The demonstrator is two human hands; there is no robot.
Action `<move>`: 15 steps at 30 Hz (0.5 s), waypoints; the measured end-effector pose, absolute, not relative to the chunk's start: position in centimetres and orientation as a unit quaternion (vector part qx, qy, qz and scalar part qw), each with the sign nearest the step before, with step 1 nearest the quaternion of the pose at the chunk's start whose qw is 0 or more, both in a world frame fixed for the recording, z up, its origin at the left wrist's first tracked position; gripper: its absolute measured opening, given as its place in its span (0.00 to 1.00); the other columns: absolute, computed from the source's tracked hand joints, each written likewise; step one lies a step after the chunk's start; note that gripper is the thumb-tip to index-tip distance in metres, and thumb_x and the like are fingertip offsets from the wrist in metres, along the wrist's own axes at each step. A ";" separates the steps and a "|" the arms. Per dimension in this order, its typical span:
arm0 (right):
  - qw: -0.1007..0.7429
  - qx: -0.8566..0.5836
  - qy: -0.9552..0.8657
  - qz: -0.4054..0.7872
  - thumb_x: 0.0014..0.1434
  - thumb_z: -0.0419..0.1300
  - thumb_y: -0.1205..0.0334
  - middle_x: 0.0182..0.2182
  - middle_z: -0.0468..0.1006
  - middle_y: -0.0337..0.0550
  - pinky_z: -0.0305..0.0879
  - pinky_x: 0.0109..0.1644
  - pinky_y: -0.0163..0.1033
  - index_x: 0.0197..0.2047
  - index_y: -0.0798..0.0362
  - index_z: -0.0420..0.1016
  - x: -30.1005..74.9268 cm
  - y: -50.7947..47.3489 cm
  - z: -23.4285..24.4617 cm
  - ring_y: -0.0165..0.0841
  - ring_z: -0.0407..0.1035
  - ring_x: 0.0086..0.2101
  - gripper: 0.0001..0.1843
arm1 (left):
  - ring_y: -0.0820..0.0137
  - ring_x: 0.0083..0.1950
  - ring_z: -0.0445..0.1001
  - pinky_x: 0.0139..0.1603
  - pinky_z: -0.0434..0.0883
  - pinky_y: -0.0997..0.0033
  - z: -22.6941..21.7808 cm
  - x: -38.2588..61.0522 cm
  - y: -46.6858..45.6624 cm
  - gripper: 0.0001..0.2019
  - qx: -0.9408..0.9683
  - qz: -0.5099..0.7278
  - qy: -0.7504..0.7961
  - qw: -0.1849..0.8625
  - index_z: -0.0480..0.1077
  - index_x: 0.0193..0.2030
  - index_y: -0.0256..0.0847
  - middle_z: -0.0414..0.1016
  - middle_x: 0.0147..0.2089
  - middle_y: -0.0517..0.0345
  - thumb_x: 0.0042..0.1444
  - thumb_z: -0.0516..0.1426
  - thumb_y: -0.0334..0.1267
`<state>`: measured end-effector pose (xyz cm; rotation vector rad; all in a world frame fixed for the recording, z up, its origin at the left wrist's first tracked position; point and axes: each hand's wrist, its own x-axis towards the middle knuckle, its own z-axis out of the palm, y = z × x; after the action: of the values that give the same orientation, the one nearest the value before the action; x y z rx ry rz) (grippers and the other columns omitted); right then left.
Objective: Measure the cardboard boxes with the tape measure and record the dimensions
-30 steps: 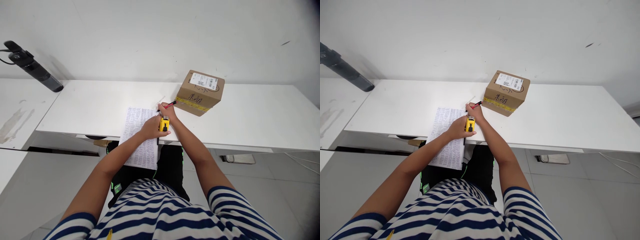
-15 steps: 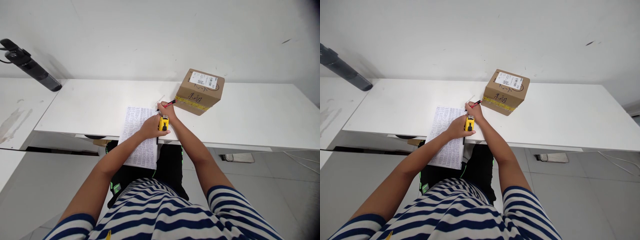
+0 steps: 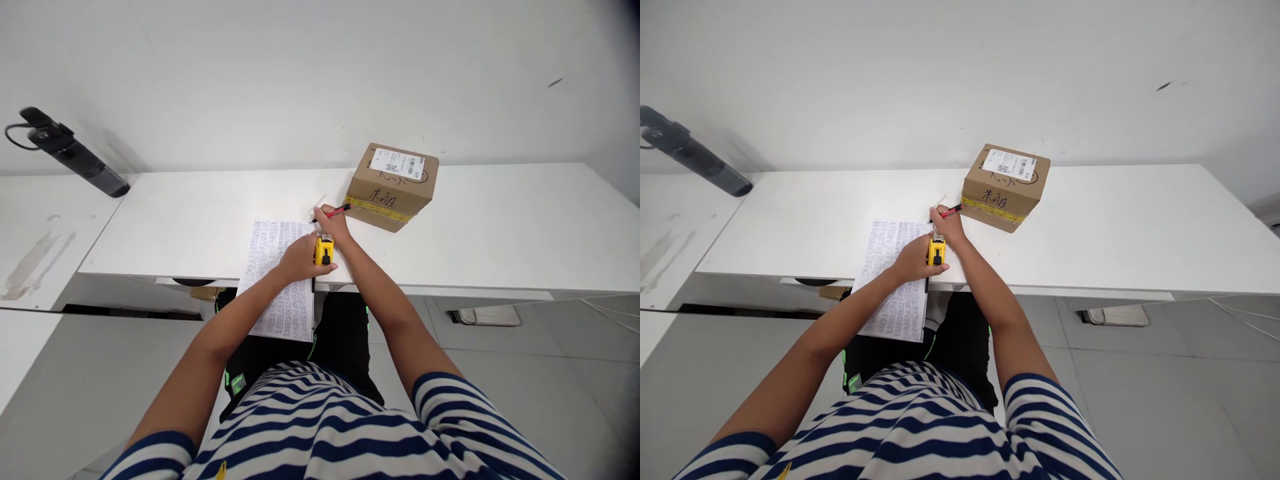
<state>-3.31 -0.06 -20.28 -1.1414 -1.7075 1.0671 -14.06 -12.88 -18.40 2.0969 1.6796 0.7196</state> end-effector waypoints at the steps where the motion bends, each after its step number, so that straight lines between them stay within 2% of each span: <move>1: 0.406 -0.453 -0.689 0.394 0.63 0.55 0.47 0.27 0.74 0.39 0.67 0.42 0.39 0.26 0.49 0.68 -3.4 -0.1 -20.3 0.34 0.69 0.33 0.18 | 0.51 0.51 0.77 0.48 0.74 0.50 -18.3 -14.1 -12.9 0.33 0.743 0.254 0.594 0.173 0.64 0.52 0.41 0.76 0.49 0.44 0.50 0.64 0.63; 4: 0.385 -0.447 -0.735 0.334 0.64 0.54 0.54 0.45 0.78 0.45 0.68 0.53 0.41 0.43 0.49 0.77 -3.7 0.0 -20.3 0.39 0.72 0.46 0.13 | 0.52 0.49 0.78 0.49 0.75 0.51 -18.2 -14.3 -13.0 0.32 0.748 0.253 0.593 0.156 0.65 0.52 0.42 0.77 0.48 0.46 0.50 0.63 0.63; 7: 0.362 -0.471 -0.735 0.327 0.61 0.54 0.65 0.58 0.73 0.51 0.67 0.57 0.45 0.57 0.50 0.73 -4.3 0.4 -20.3 0.43 0.71 0.54 0.22 | 0.53 0.49 0.79 0.49 0.75 0.52 -18.1 -14.9 -12.7 0.31 0.753 0.258 0.592 0.129 0.66 0.52 0.42 0.78 0.48 0.47 0.50 0.64 0.62; 9: 0.366 -0.484 -0.722 0.333 0.60 0.53 0.67 0.59 0.73 0.55 0.67 0.59 0.47 0.61 0.53 0.71 -4.7 0.7 -20.2 0.45 0.70 0.56 0.26 | 0.52 0.54 0.78 0.55 0.74 0.50 -18.0 -15.8 -12.2 0.32 0.765 0.270 0.577 0.090 0.66 0.53 0.42 0.78 0.52 0.44 0.48 0.66 0.61; 11: 0.376 -0.482 -0.715 0.339 0.60 0.53 0.66 0.58 0.74 0.56 0.66 0.60 0.49 0.61 0.55 0.70 -4.9 0.8 -20.1 0.46 0.70 0.55 0.26 | 0.50 0.58 0.76 0.59 0.72 0.48 -17.6 -16.8 -11.7 0.35 0.778 0.276 0.563 0.051 0.67 0.54 0.42 0.77 0.56 0.42 0.45 0.68 0.60; 15: 0.411 -0.455 -0.701 0.364 0.61 0.57 0.57 0.48 0.80 0.53 0.68 0.57 0.49 0.55 0.55 0.75 -4.8 0.4 -19.5 0.44 0.73 0.49 0.21 | 0.47 0.56 0.78 0.59 0.71 0.46 -15.4 -17.9 -12.0 0.37 0.757 0.291 0.585 0.017 0.68 0.54 0.43 0.79 0.55 0.42 0.42 0.69 0.60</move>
<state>-4.83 0.40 -19.54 -1.1440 -1.7650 0.9164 -17.85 -12.03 -15.40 2.3531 1.8170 0.9040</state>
